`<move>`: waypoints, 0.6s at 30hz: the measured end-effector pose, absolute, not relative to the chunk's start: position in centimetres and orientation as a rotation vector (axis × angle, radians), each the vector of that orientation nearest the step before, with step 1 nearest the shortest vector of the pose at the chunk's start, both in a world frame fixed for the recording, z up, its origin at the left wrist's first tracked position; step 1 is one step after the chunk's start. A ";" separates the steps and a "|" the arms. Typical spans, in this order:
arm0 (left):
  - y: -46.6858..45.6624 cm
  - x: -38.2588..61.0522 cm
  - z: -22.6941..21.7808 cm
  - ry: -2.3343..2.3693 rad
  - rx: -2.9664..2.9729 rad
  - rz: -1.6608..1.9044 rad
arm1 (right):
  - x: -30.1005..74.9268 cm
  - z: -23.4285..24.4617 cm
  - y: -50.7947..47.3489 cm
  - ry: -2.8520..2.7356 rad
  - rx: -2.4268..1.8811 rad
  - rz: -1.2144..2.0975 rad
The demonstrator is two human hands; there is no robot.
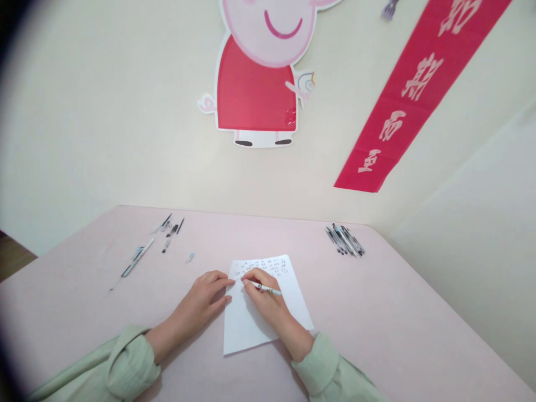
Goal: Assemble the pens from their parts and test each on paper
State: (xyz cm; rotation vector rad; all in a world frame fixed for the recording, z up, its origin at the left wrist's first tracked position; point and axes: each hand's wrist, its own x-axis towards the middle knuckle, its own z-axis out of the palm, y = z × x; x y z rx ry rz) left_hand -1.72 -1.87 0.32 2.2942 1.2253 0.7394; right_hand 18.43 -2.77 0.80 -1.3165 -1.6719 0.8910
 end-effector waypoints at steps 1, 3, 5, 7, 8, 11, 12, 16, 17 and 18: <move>-2.0 -1.7 0.2 1.239 2.305 0.739 | 18.1 0.6 -2.8 -1.657 -1.335 0.907; -2.1 -1.6 -0.1 1.294 2.326 0.750 | 17.8 0.2 -2.8 -1.615 -1.380 0.897; -2.4 -1.5 -0.2 1.350 2.351 0.752 | 17.6 0.0 -2.6 -1.606 -1.409 0.863; -2.6 -1.3 -0.1 1.371 2.383 0.734 | 17.5 0.1 -2.6 -1.618 -1.428 0.850; -2.8 -1.2 -0.1 1.365 2.401 0.721 | 17.5 0.1 -2.5 -1.622 -1.436 0.854; -3.0 -0.8 -0.1 1.311 2.447 0.676 | 17.4 0.3 -2.6 -1.632 -1.450 0.861; -3.1 -0.7 -0.1 1.298 2.455 0.667 | 17.3 0.3 -2.6 -1.638 -1.451 0.861; -3.1 -0.5 -0.1 1.294 2.453 0.649 | 17.2 0.2 -2.7 -1.651 -1.459 0.866; -3.1 -0.6 -0.1 1.297 2.449 0.643 | 17.2 0.1 -2.7 -1.657 -1.461 0.867; -3.1 -0.6 0.0 1.297 2.445 0.638 | 17.3 0.1 -2.7 -1.662 -1.462 0.867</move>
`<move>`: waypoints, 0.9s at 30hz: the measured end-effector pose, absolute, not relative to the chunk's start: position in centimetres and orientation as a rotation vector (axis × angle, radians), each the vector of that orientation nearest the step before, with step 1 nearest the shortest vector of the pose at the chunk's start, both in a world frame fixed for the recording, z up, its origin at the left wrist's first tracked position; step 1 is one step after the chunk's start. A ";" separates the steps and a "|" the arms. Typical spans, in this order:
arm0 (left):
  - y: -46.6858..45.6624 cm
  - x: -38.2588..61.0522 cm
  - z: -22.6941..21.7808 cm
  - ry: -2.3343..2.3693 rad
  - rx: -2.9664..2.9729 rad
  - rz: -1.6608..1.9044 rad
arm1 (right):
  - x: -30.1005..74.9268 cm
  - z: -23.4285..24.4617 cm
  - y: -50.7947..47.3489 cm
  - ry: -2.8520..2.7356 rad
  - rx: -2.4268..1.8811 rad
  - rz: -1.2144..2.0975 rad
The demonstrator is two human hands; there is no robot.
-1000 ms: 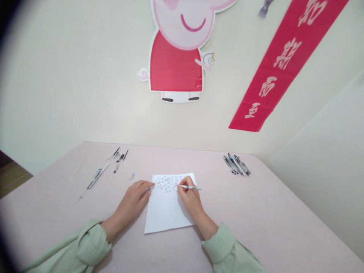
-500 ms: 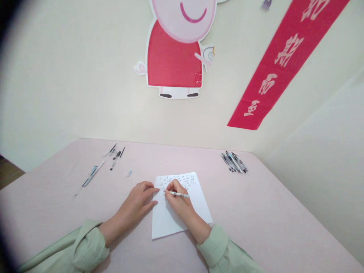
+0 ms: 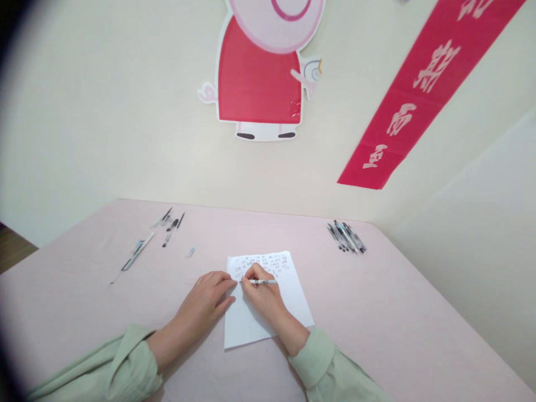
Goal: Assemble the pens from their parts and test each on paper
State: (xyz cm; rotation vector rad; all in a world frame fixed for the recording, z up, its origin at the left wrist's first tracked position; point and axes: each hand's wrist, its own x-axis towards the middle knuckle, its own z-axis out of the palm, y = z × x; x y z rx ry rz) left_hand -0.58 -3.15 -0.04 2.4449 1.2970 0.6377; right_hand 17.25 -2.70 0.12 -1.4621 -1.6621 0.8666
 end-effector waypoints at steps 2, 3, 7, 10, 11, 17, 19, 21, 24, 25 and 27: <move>-3.2 -0.6 0.0 1.298 2.440 0.643 | 17.3 0.1 -2.7 -1.677 -1.463 0.860; -3.2 -0.6 0.0 1.297 2.440 0.654 | 17.3 0.1 -2.7 -1.682 -1.464 0.853; -3.2 -0.6 0.1 1.288 2.445 0.674 | 17.4 0.1 -2.7 -1.682 -1.469 0.840; -3.1 -0.6 0.2 1.291 2.439 0.646 | 17.4 0.2 -2.8 -1.690 -1.454 0.875; -3.1 -0.6 0.2 1.293 2.436 0.638 | 17.4 0.2 -2.8 -1.693 -1.450 0.882; -3.1 -0.6 0.0 1.282 2.443 0.646 | 17.4 0.2 -2.8 -1.688 -1.447 0.841; -3.1 -0.6 0.0 1.278 2.444 0.654 | 17.4 0.2 -2.8 -1.690 -1.454 0.831; -3.1 -0.6 0.0 1.280 2.442 0.656 | 17.4 0.2 -2.8 -1.695 -1.463 0.827; -3.1 -0.6 0.2 1.289 2.436 0.642 | 17.4 0.2 -2.9 -1.694 -1.466 0.833; -3.2 -0.6 0.2 1.289 2.436 0.638 | 17.3 0.2 -2.9 -1.693 -1.464 0.835; -3.2 -0.6 0.3 1.286 2.437 0.633 | 17.4 0.2 -2.9 -1.696 -1.457 0.839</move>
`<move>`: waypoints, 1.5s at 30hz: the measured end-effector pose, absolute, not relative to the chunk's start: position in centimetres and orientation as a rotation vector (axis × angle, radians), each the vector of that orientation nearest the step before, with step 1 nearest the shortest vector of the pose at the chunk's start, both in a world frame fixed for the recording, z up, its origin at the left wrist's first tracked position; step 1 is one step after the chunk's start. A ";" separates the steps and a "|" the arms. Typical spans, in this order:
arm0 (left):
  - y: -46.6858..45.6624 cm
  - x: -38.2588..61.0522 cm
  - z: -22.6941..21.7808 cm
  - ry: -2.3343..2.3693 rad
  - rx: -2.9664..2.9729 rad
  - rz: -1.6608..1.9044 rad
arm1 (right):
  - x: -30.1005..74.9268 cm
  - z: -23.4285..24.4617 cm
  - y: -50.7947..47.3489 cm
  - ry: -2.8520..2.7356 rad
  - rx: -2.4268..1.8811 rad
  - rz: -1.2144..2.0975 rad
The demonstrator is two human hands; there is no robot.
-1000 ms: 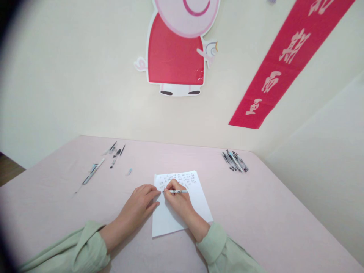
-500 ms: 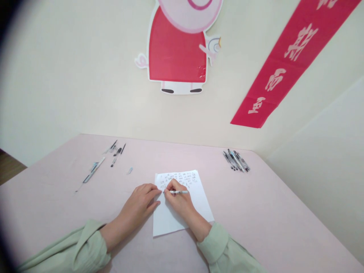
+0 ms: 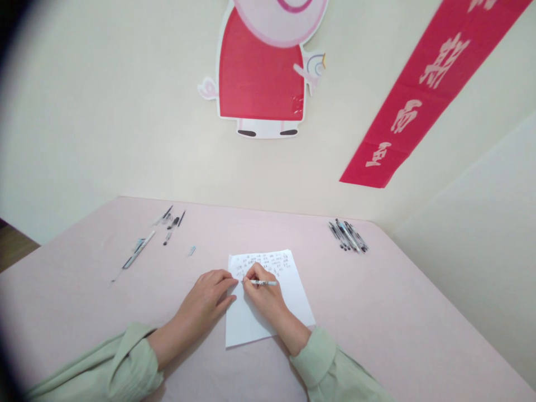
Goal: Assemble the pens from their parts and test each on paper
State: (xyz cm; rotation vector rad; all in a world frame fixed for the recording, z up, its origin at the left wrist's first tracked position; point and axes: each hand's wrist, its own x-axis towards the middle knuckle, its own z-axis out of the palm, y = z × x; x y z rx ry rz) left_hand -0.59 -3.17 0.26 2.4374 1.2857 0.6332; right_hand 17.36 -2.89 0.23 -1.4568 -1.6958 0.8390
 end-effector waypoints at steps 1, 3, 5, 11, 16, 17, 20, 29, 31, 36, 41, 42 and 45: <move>-3.2 -0.6 0.3 1.284 2.438 0.632 | 17.4 0.2 -2.9 -1.697 -1.454 0.837; -3.2 -0.6 0.2 1.281 2.438 0.628 | 17.4 0.3 -2.9 -1.690 -1.454 0.833; -3.1 -0.6 0.2 1.282 2.437 0.623 | 17.4 0.3 -2.9 -1.686 -1.464 0.833; -3.2 -0.6 0.3 1.289 2.439 0.620 | 17.4 0.4 -2.9 -1.693 -1.483 0.848; -3.2 -0.6 0.5 1.293 2.442 0.594 | 17.4 0.3 -2.9 -1.690 -1.478 0.849; -3.2 -0.6 0.5 1.296 2.443 0.594 | 17.4 0.3 -2.9 -1.692 -1.479 0.851; -3.2 -0.6 0.6 1.305 2.448 0.598 | 17.3 0.3 -2.9 -1.690 -1.478 0.854; -3.1 -0.5 0.6 1.306 2.451 0.586 | 17.4 0.4 -2.9 -1.681 -1.469 0.845; -3.2 -0.5 0.6 1.307 2.454 0.582 | 17.4 0.4 -3.0 -1.693 -1.467 0.855; -3.2 -0.5 0.6 1.303 2.454 0.588 | 17.4 0.3 -3.0 -1.686 -1.465 0.879; -3.1 -0.6 0.1 1.299 2.469 0.614 | 17.5 0.3 -2.9 -1.686 -1.468 0.865; -3.1 -0.6 0.0 1.299 2.470 0.615 | 17.5 0.3 -2.9 -1.685 -1.467 0.863; -3.1 -0.6 0.0 1.303 2.467 0.608 | 17.4 0.2 -2.9 -1.686 -1.470 0.866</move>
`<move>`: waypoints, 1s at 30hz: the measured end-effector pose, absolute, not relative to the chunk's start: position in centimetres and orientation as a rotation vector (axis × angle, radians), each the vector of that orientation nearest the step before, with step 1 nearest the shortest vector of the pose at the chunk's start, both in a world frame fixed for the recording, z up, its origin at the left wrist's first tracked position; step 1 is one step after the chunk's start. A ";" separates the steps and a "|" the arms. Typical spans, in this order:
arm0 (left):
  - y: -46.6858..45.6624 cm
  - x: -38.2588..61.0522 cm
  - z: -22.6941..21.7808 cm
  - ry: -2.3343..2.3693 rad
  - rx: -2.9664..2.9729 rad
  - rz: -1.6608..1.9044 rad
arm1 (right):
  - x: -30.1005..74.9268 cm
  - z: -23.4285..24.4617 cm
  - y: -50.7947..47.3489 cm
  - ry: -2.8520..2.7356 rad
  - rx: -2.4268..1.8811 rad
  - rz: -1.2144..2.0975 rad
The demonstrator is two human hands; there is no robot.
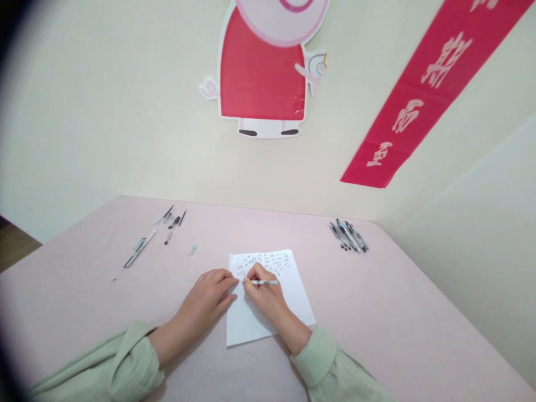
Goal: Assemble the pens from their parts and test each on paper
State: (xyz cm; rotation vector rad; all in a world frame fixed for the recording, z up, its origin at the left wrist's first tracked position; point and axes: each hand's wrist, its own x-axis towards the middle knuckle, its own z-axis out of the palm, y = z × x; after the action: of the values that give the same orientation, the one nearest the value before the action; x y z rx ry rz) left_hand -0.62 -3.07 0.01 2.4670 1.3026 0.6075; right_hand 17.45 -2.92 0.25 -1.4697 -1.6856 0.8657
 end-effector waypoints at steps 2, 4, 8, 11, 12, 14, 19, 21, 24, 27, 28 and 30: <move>-3.1 -0.6 0.2 1.308 2.461 0.602 | 17.4 0.2 -2.9 -1.689 -1.469 0.862; -3.1 -0.5 0.4 1.308 2.458 0.598 | 17.5 0.1 -2.9 -1.692 -1.467 0.859; -3.2 -0.5 0.6 1.306 2.458 0.583 | 17.5 0.0 -2.9 -1.696 -1.476 0.859; -3.3 -0.5 0.5 1.304 2.462 0.587 | 17.6 0.0 -2.9 -1.708 -1.466 0.858; -3.2 -0.5 0.5 1.303 2.463 0.590 | 17.6 0.0 -2.9 -1.708 -1.462 0.857; -3.2 -0.6 0.3 1.301 2.467 0.593 | 17.6 0.1 -2.9 -1.693 -1.459 0.852; -3.1 -0.6 0.2 1.302 2.468 0.603 | 17.6 0.4 -2.9 -1.659 -1.460 0.841; -3.1 -0.6 0.2 1.302 2.461 0.610 | 17.6 0.6 -2.9 -1.675 -1.461 0.842; -3.2 -0.6 0.3 1.299 2.457 0.607 | 17.5 0.7 -3.0 -1.683 -1.470 0.855; -3.2 -0.6 0.4 1.297 2.460 0.600 | 17.5 0.7 -3.0 -1.682 -1.476 0.855; -3.2 -0.6 0.4 1.297 2.461 0.598 | 17.5 0.7 -3.0 -1.685 -1.475 0.852; -3.2 -0.6 0.3 1.299 2.462 0.597 | 17.6 0.5 -2.9 -1.694 -1.475 0.845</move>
State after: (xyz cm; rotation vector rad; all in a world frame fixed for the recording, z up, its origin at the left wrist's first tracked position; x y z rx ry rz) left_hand -0.65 -3.18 0.32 2.4621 1.2986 0.5975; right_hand 17.57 -2.94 0.46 -1.4754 -1.6940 0.8451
